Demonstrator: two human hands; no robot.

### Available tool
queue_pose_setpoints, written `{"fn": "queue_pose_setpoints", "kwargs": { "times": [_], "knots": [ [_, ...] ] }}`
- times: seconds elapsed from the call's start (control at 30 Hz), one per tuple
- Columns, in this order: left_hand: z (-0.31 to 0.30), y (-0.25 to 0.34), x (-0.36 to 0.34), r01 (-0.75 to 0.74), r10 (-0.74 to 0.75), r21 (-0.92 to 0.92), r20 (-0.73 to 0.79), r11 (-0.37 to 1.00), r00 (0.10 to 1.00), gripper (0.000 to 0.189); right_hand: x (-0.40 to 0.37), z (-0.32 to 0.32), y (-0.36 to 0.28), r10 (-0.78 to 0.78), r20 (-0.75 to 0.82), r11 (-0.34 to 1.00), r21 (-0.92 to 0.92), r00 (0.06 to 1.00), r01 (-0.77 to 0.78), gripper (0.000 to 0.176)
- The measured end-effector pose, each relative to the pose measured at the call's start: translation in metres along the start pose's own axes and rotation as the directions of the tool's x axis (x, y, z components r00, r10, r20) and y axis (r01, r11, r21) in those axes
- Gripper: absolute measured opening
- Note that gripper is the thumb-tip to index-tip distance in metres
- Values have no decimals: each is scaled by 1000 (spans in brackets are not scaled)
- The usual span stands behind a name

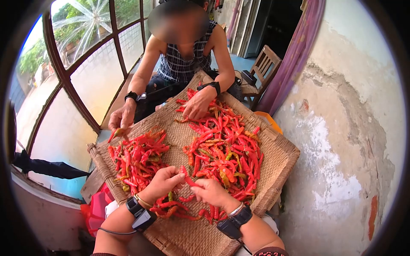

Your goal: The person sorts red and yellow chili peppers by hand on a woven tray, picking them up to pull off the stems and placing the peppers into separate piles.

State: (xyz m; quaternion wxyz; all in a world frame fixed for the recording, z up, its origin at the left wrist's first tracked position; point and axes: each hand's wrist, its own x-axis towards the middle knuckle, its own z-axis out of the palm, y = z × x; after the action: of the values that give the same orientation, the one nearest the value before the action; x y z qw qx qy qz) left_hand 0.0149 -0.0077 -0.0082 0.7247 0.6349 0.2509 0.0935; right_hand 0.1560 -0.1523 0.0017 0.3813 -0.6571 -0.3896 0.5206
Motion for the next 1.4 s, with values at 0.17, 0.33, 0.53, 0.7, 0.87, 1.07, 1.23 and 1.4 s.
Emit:
{"fn": "queue_pose_setpoints", "kwargs": {
  "times": [0.17, 0.33, 0.53, 0.7, 0.87, 1.07, 1.23, 1.4],
  "knots": [
    [-2, -7, -12, -286, 178, 867, 232, 408, 956, 26, 3, -23, 1, -200, -348, 977, -147, 916, 157, 16],
    [-2, -10, -21, -375, -87, 887, 410, 269, 908, 33, 4, -30, 0, -477, -496, 769, -635, 725, 72, 16],
    [1, 13, -33, -424, -282, 887, 460, 182, 842, 33, 4, -31, 9, -330, -306, 676, -737, 893, -3, 21],
    [1, -5, -34, -467, -257, 863, 504, 194, 825, 25, 6, -34, 6, -364, -365, 761, -647, 857, 48, 21],
    [0, 1, -27, -435, -117, 805, 516, 403, 848, 22, 6, -37, -12, -429, -638, 879, -457, 639, 134, 25],
    [-7, 10, -19, -251, 103, 444, 331, 860, 938, 33, 6, -29, -2, -479, -547, 859, -452, 687, 239, 20],
    [-8, 10, -14, 56, -57, 11, 216, 998, 975, 31, 5, -10, -1, -351, -365, 929, -255, 862, 270, 21],
    [-6, 2, -10, 51, -21, -106, 270, 993, 963, 25, 7, 5, 1, -305, -196, 948, 29, 932, 317, 30]
  ]
}}
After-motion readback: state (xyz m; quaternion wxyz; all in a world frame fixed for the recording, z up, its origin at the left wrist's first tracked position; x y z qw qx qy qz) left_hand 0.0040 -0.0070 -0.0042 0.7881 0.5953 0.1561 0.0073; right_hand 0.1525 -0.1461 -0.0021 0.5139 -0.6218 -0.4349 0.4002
